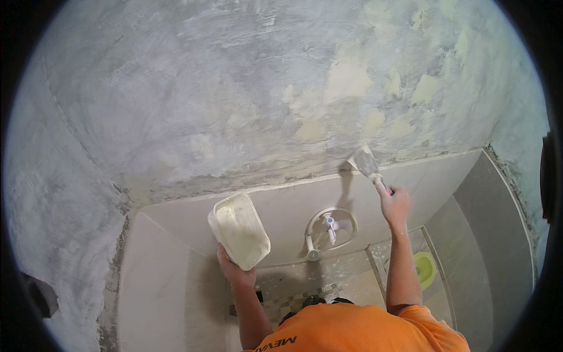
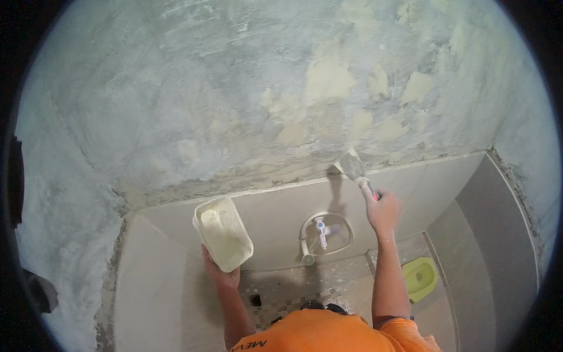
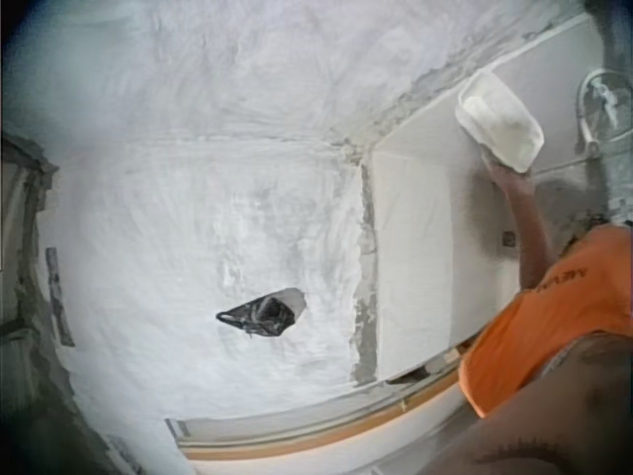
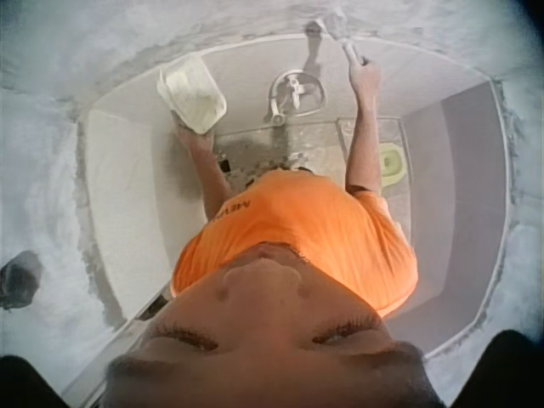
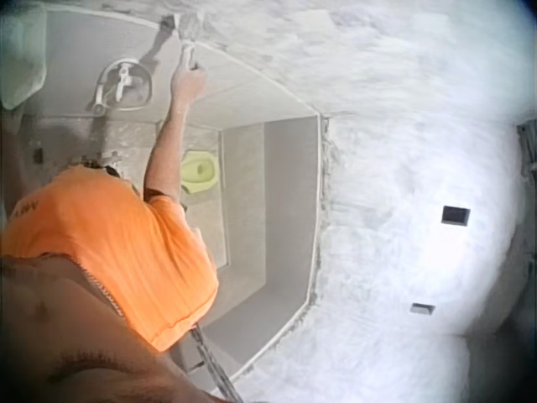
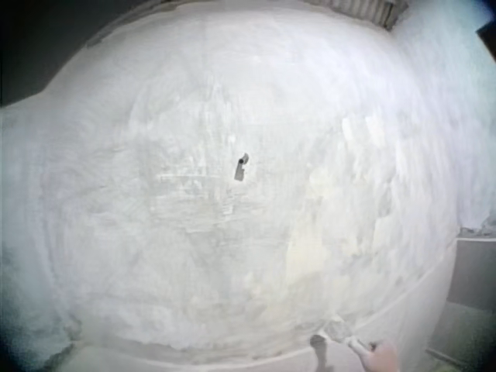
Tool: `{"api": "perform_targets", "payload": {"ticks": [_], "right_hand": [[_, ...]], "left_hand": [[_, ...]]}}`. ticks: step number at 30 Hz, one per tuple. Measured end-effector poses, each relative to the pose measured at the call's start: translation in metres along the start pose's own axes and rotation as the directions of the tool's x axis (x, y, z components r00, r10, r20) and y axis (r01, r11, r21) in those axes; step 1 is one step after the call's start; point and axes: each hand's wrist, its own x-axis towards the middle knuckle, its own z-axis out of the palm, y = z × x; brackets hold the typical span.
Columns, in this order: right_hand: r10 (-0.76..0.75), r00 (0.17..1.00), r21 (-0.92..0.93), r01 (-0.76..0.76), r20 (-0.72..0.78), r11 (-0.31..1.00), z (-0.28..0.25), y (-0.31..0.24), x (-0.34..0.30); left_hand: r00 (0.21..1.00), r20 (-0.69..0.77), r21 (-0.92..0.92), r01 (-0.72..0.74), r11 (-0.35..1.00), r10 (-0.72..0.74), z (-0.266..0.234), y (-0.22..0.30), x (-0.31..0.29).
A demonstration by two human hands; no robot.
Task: The person applies white putty to a wall using a putty knife, scraping the material from a small plastic container.
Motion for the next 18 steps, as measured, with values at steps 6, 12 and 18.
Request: {"api": "perform_targets", "payload": {"ticks": [6, 12, 18], "right_hand": [[-0.079, 0.989, 0.469, 0.011, 0.127, 0.883, 0.019, -0.057, 0.019], [-0.029, 0.967, 0.633, -0.142, 0.251, 0.761, 0.078, -0.073, 0.042], [0.184, 0.968, 0.548, -0.249, 0.171, 0.798, 0.147, 0.045, 0.002]], "left_hand": [[0.994, 0.043, 0.043, 0.103, 0.994, -0.105, 0.002, -0.012, -0.020], [0.989, 0.089, 0.165, 0.105, 0.981, -0.121, 0.011, -0.015, -0.029], [0.987, 0.091, 0.199, 0.110, 0.974, -0.130, 0.012, -0.020, -0.025]]}}
